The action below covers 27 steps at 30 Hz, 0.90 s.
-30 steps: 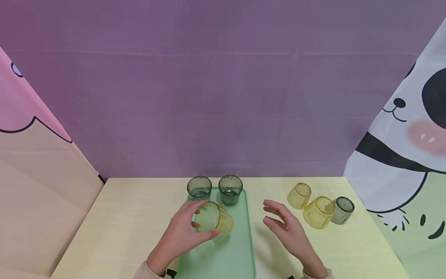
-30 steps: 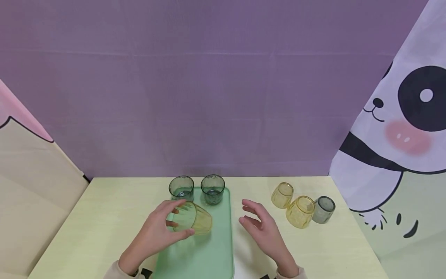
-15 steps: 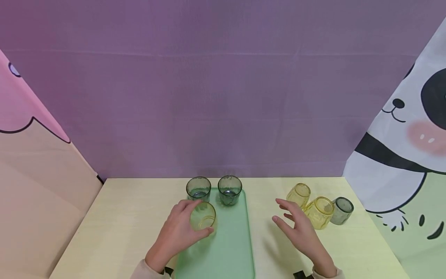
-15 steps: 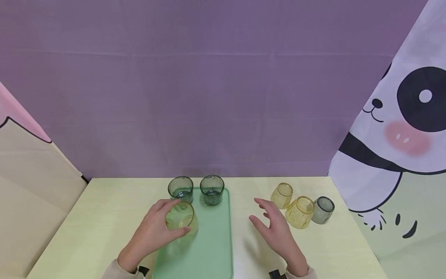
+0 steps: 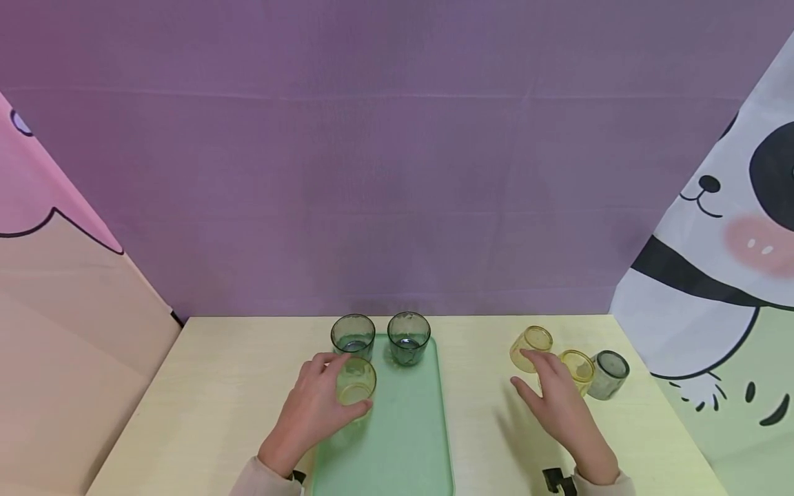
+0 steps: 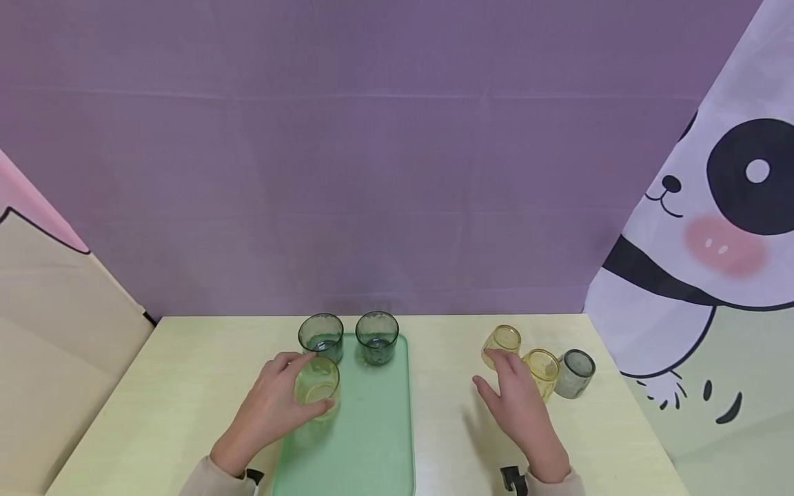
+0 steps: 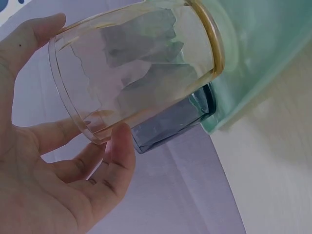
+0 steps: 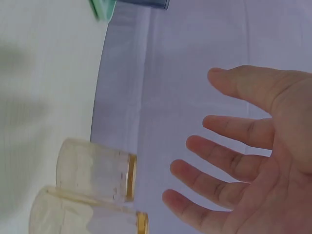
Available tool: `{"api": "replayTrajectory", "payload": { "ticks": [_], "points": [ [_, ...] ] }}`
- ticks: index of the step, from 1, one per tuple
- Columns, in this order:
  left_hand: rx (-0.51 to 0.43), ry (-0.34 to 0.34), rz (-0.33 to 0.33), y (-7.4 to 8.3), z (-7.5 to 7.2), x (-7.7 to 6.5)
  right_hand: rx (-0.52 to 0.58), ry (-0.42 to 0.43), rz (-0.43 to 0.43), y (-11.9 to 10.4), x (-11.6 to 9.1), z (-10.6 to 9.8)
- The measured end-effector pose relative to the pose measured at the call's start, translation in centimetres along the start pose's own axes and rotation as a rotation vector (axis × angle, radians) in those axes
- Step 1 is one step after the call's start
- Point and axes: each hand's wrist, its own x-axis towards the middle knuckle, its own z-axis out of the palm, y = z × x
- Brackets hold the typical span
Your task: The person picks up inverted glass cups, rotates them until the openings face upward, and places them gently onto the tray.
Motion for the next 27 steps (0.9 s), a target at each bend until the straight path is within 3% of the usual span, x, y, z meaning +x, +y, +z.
{"api": "replayTrajectory", "payload": {
  "ticks": [4,13,21,27],
  "points": [
    [0.007,-0.006,-0.009,-0.3,0.2,0.0,-0.063,0.006,0.015,0.8,0.1,-0.4],
    [0.008,-0.016,-0.019,-0.5,0.4,0.2,-0.296,0.109,-0.018,2.9,0.4,-1.4],
    [0.017,-0.02,-0.017,-0.5,0.6,0.2,-0.346,-0.046,0.211,3.7,0.3,-2.4],
    [0.018,-0.02,-0.015,-0.4,0.6,0.2,-0.348,-0.121,0.268,4.3,0.4,-2.6]
  ]
}}
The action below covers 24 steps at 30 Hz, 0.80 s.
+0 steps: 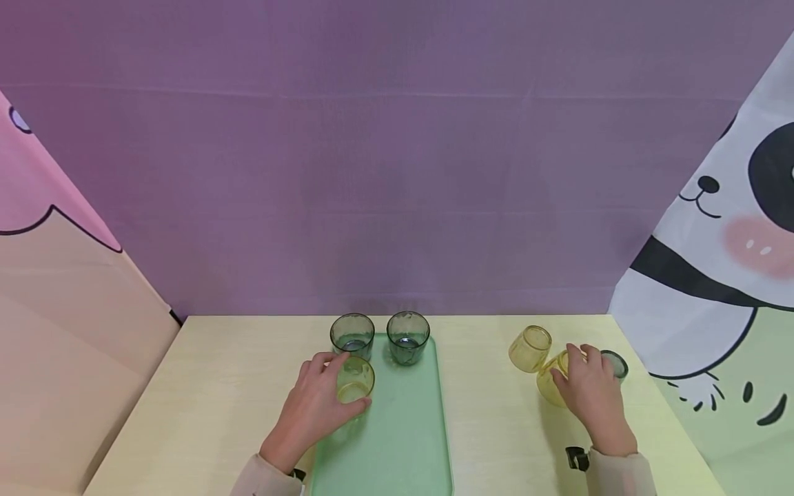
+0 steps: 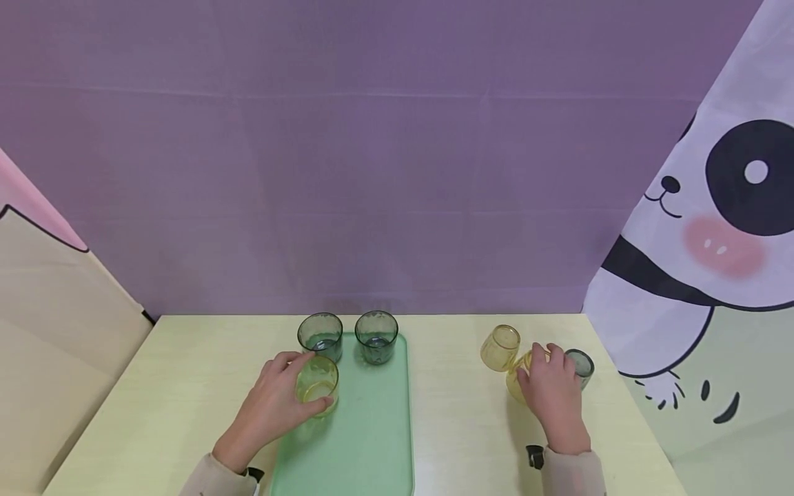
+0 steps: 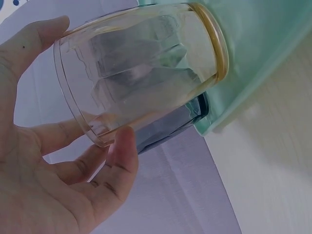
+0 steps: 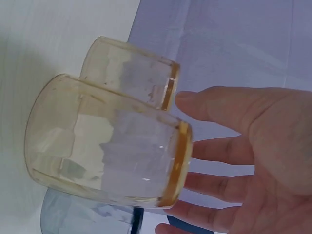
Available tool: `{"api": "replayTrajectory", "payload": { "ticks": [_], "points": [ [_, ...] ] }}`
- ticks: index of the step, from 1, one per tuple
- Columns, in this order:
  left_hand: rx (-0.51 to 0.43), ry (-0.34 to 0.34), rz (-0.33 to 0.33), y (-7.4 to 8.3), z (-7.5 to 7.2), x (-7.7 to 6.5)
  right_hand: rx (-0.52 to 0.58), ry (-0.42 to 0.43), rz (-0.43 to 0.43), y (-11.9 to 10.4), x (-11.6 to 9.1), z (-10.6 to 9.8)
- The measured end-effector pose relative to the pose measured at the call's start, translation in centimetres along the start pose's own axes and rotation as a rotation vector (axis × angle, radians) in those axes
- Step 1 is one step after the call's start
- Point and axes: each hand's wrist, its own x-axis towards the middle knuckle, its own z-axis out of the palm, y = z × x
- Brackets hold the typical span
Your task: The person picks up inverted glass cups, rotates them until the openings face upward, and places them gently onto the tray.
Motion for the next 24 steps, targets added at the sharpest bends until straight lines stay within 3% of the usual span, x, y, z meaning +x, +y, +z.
{"api": "replayTrajectory", "payload": {
  "ticks": [7,24],
  "points": [
    [0.01,-0.018,-0.021,0.03,-0.02,0.01,0.001,-0.08,0.014,0.62,0.3,0.45],
    [0.005,-0.018,-0.041,0.12,-0.04,-0.33,0.039,-0.064,-0.02,1.08,0.36,0.81]
  ]
}}
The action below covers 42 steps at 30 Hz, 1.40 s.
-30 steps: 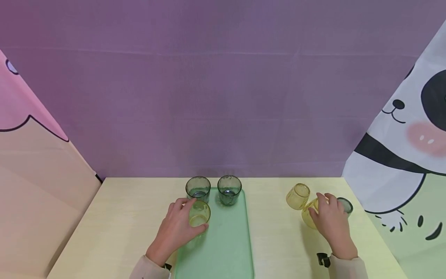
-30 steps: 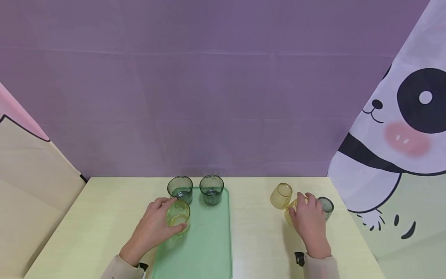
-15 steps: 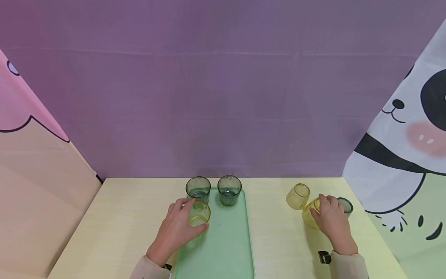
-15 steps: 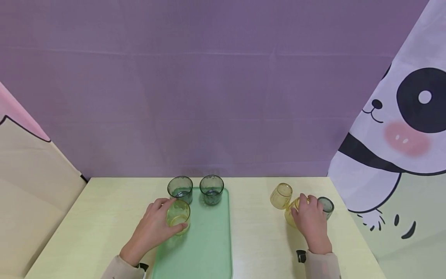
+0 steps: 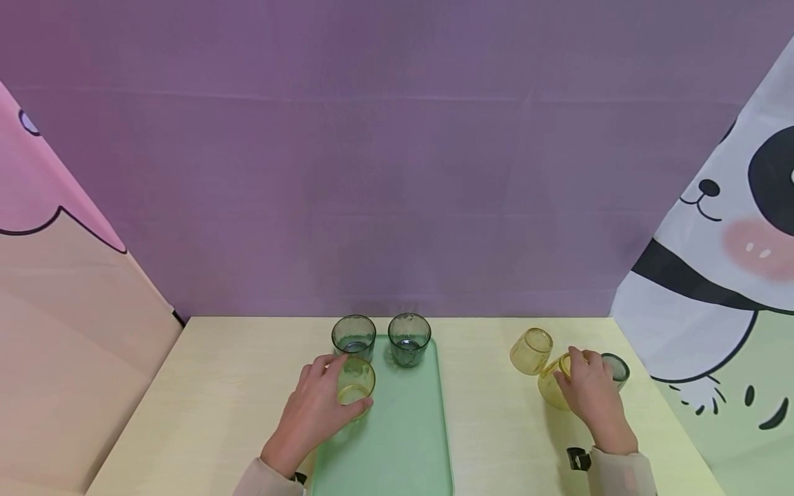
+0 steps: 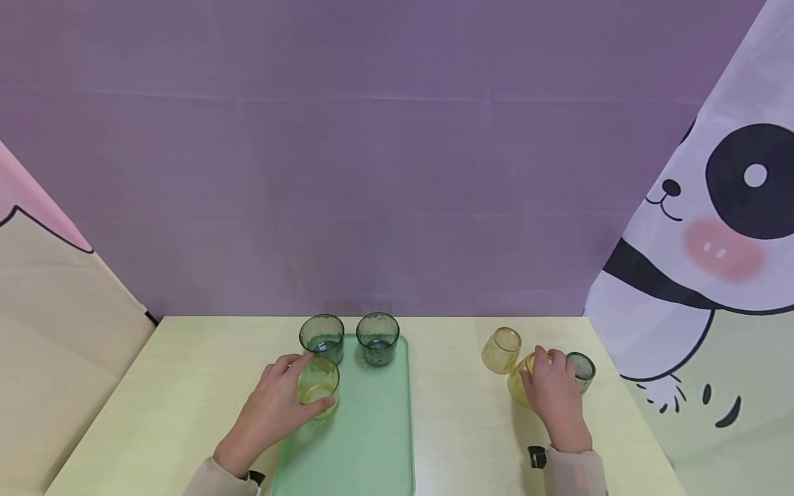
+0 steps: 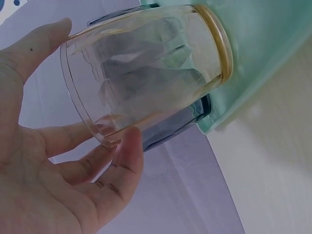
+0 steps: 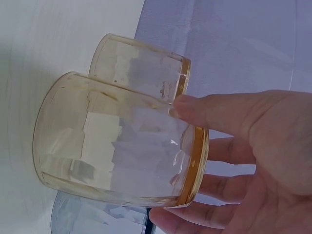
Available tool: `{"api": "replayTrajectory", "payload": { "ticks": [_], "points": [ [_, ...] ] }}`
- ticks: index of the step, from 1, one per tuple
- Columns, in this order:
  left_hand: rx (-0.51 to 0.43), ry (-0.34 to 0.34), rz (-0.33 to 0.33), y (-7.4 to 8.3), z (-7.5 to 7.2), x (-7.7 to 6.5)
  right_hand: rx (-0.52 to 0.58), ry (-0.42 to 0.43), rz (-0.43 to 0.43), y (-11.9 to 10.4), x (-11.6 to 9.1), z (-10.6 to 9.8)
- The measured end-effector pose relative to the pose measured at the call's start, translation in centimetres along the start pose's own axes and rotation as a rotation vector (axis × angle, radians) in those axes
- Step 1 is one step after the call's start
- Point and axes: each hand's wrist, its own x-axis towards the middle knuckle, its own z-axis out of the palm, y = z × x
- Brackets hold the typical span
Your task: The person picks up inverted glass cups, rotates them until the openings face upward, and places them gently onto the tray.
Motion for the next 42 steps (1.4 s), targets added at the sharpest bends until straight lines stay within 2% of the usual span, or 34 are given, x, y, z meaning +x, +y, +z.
{"api": "replayTrajectory", "payload": {
  "ticks": [13,25,34,39,42],
  "points": [
    [0.006,0.021,0.014,0.2,-0.6,-0.1,0.047,-0.027,0.002,-0.2,-0.1,-0.7],
    [-0.052,0.102,0.066,1.0,-1.4,-0.5,0.083,-0.028,-0.028,-1.5,-0.8,-1.9],
    [-0.101,0.158,0.14,1.7,-1.3,-0.9,0.135,0.088,-0.118,-2.6,-1.4,-2.1],
    [-0.148,0.146,0.16,2.1,-1.2,-1.0,0.156,0.162,-0.182,-3.4,-1.7,-2.0],
    [-0.214,0.117,0.151,2.2,-1.2,-1.0,0.167,0.155,-0.181,-3.9,-1.9,-2.0]
  ]
}}
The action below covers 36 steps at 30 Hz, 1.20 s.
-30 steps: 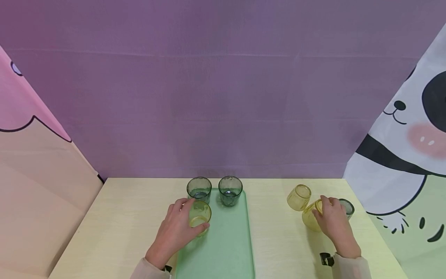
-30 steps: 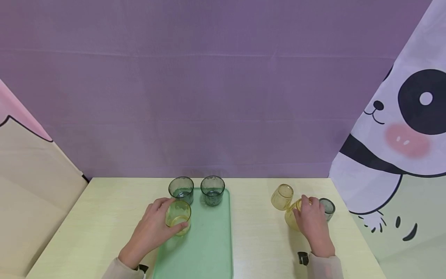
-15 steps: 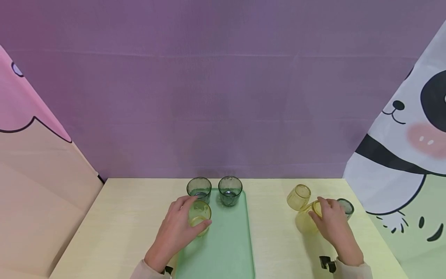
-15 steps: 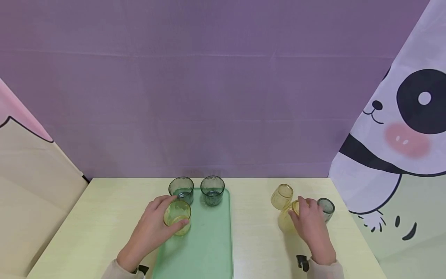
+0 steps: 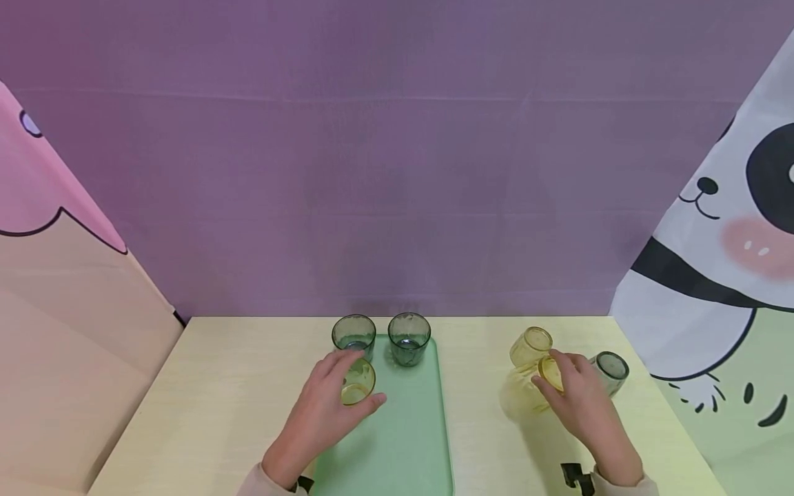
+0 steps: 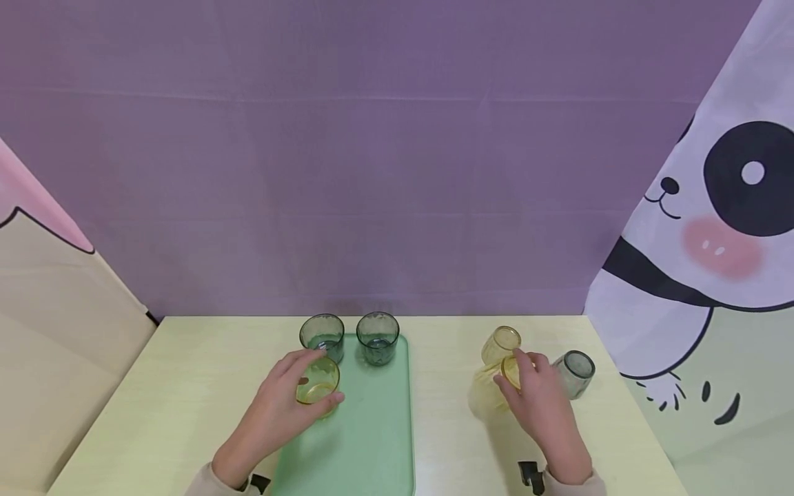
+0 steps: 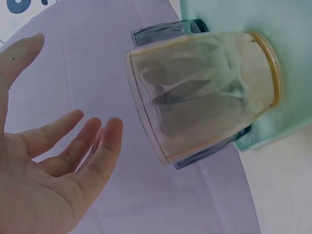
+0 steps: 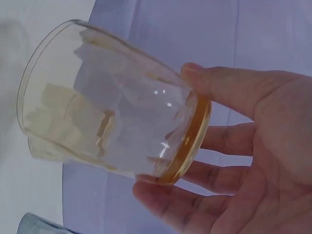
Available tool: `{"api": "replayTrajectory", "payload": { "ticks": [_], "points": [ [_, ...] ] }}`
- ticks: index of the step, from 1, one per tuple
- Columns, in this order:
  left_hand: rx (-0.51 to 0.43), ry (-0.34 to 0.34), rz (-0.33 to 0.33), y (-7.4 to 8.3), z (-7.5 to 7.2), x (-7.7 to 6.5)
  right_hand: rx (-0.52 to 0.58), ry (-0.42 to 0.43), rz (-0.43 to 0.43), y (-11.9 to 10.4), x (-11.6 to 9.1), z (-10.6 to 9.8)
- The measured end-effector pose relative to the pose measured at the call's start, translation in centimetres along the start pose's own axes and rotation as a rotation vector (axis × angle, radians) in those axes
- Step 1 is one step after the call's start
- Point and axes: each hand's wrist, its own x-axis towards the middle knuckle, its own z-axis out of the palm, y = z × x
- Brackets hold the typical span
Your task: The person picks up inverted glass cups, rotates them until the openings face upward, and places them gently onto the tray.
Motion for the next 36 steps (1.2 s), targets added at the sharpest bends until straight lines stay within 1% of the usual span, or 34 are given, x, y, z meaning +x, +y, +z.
{"api": "replayTrajectory", "payload": {
  "ticks": [5,10,12,16,20,29,32,36],
  "points": [
    [-0.129,-0.051,-0.042,0.1,0.0,0.0,0.049,-0.036,0.025,-1.0,0.0,-0.1],
    [-0.195,-0.079,-0.072,0.3,-0.1,0.1,0.121,-0.066,0.031,-1.6,0.0,0.0],
    [-0.226,-0.087,-0.086,0.4,-0.1,0.0,0.183,-0.082,0.043,-1.9,0.0,0.1],
    [-0.32,-0.104,-0.103,0.7,-0.1,0.0,0.345,-0.106,0.07,-2.7,-0.1,0.5],
    [-0.394,-0.118,-0.093,0.8,0.0,-0.2,0.483,-0.122,0.089,-3.5,-0.2,1.0],
    [-0.45,-0.139,-0.091,1.0,0.1,-0.5,0.702,-0.146,0.119,-5.1,-0.6,2.2],
    [-0.467,-0.147,-0.081,1.2,0.2,-0.6,0.774,-0.148,0.13,-5.9,-0.6,2.6],
    [-0.533,-0.166,-0.061,1.5,0.5,-0.6,0.878,-0.136,0.117,-6.8,-0.6,3.2]
  ]
}}
